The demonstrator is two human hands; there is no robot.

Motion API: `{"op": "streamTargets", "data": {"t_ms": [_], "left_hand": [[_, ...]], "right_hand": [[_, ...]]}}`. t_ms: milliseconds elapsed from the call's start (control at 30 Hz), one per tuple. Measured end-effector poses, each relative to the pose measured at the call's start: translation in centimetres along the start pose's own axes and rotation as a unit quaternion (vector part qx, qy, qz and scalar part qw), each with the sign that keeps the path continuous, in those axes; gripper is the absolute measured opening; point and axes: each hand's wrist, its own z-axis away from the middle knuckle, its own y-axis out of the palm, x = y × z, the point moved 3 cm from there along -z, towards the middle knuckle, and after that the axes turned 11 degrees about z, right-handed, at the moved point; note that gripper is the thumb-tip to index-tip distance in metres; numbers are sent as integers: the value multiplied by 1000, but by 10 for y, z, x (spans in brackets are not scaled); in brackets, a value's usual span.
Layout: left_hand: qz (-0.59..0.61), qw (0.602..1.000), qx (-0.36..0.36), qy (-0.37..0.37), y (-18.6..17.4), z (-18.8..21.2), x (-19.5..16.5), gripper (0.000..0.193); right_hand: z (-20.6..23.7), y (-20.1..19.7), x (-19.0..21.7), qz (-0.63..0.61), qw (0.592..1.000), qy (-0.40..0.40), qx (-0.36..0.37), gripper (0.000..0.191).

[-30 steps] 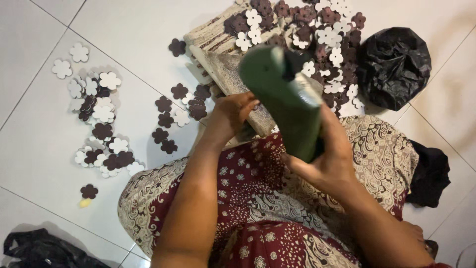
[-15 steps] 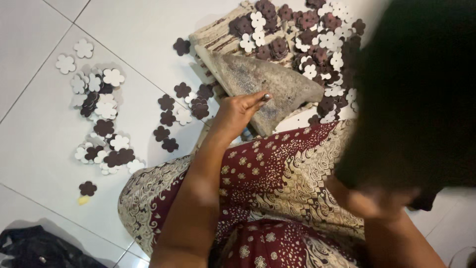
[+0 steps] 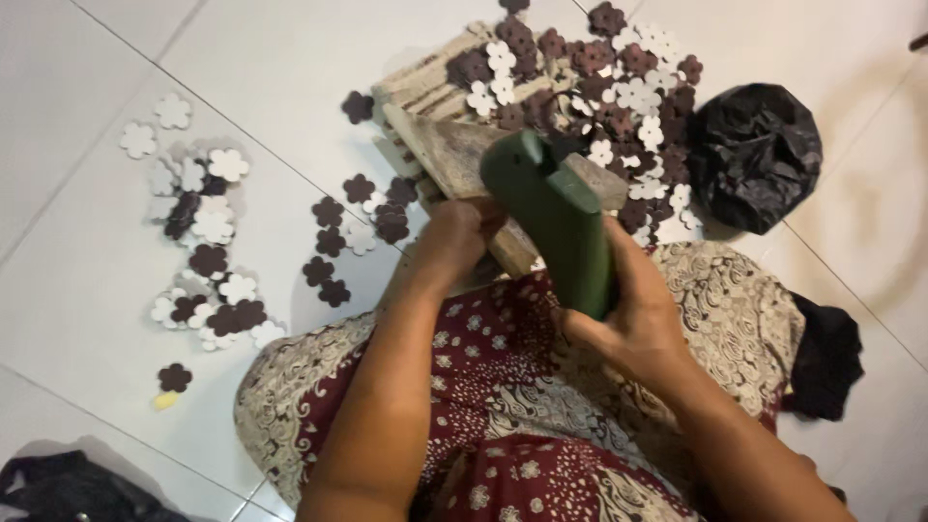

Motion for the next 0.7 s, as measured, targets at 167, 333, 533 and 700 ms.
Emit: {"op": "streamTargets", "data": {"t_ms": [167,333,533,700], "left_hand": [[19,999,-6,37,4,-3,3,22],[-19,999,-2,-31,14,-9,14,24],[-40,998,9,53,7,-8,21,25],[-45,998,9,49,3,-9,7,27]], "right_hand": [[23,-22,-9,-107,982,-90,-123,90],[22,-8,-33,76,964,-193,-165,89],[11,17,-26,54,995,70,38,109],[6,-6,4,25,997,71,8,110]]}}
